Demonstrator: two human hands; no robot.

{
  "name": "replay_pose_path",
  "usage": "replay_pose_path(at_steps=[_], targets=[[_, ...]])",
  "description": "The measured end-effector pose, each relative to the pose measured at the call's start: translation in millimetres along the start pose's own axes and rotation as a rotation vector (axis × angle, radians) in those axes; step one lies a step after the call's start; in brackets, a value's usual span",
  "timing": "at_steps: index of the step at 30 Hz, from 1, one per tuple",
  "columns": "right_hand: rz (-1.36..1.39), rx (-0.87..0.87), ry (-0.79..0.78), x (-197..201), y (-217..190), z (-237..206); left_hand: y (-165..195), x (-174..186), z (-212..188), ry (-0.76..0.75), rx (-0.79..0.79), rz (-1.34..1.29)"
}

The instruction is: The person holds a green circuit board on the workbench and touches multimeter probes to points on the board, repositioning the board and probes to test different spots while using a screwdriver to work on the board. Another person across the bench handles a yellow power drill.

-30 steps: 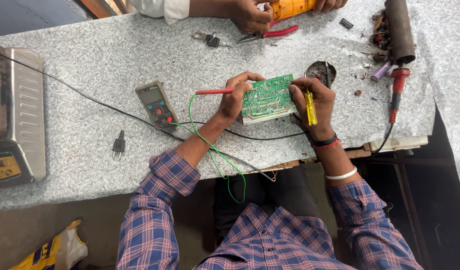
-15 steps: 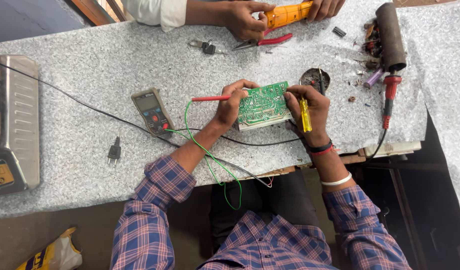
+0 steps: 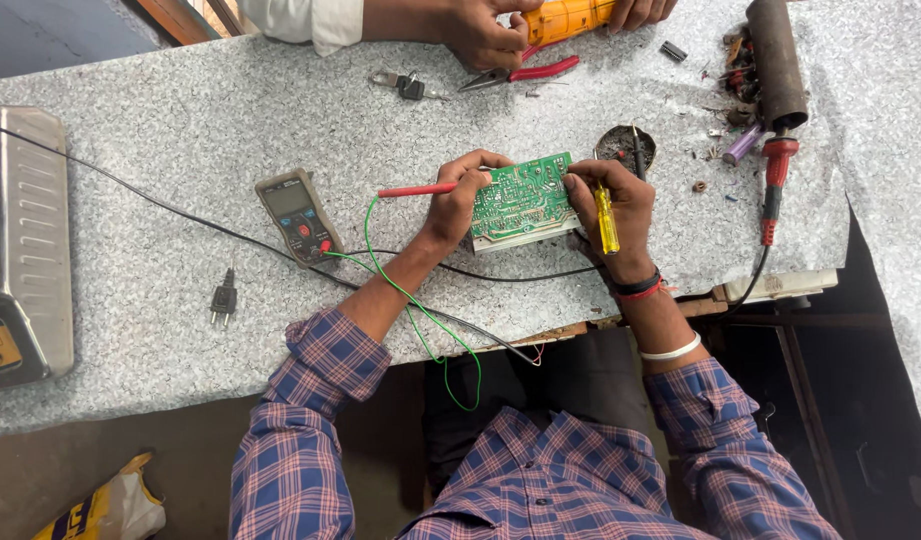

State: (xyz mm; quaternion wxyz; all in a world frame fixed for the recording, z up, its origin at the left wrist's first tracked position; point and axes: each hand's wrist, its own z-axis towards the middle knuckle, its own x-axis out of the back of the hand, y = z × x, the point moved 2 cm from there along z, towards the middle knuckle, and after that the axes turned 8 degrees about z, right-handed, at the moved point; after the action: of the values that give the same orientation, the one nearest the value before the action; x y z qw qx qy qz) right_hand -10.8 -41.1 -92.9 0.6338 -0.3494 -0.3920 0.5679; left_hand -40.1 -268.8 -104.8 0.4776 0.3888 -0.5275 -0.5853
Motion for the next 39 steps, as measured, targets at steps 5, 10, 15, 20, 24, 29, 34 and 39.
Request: replay_pose_path(at_steps=[5,10,15,20,24,29,34,39], targets=[[0.018,0.016,-0.005,0.7,3.1,-11.6,-4.0,-1.5,-8.7,-0.006,-0.017,0.012],[-0.026,-0.007,0.017,4.8,0.7,-17.1,-5.7,-8.6,-13.3,0.001,0.004,-0.018],[0.001,0.008,0.009,6.1,0.2,-19.8,-6.7,-13.0,-16.2,0.003,-0.018,-0.016],[-0.019,0.009,0.016,7.8,3.4,-24.9,-9.2,-13.7,-20.1,-0.001,-0.019,-0.013],[-0.017,0.010,0.015,10.3,4.3,-27.5,-11.2,-15.8,-19.9,-0.011,-0.034,-0.020],[-0.015,0.021,0.019,8.6,4.6,-28.9,-13.3,-15.9,-22.0,-0.009,-0.042,-0.016],[-0.046,0.026,0.024,6.4,4.5,-34.2,-14.4,-15.1,-28.7,-0.016,-0.040,-0.026],[-0.053,0.040,0.017,3.7,4.0,-37.2,-13.5,-11.5,-32.8,-0.011,-0.062,0.018]])
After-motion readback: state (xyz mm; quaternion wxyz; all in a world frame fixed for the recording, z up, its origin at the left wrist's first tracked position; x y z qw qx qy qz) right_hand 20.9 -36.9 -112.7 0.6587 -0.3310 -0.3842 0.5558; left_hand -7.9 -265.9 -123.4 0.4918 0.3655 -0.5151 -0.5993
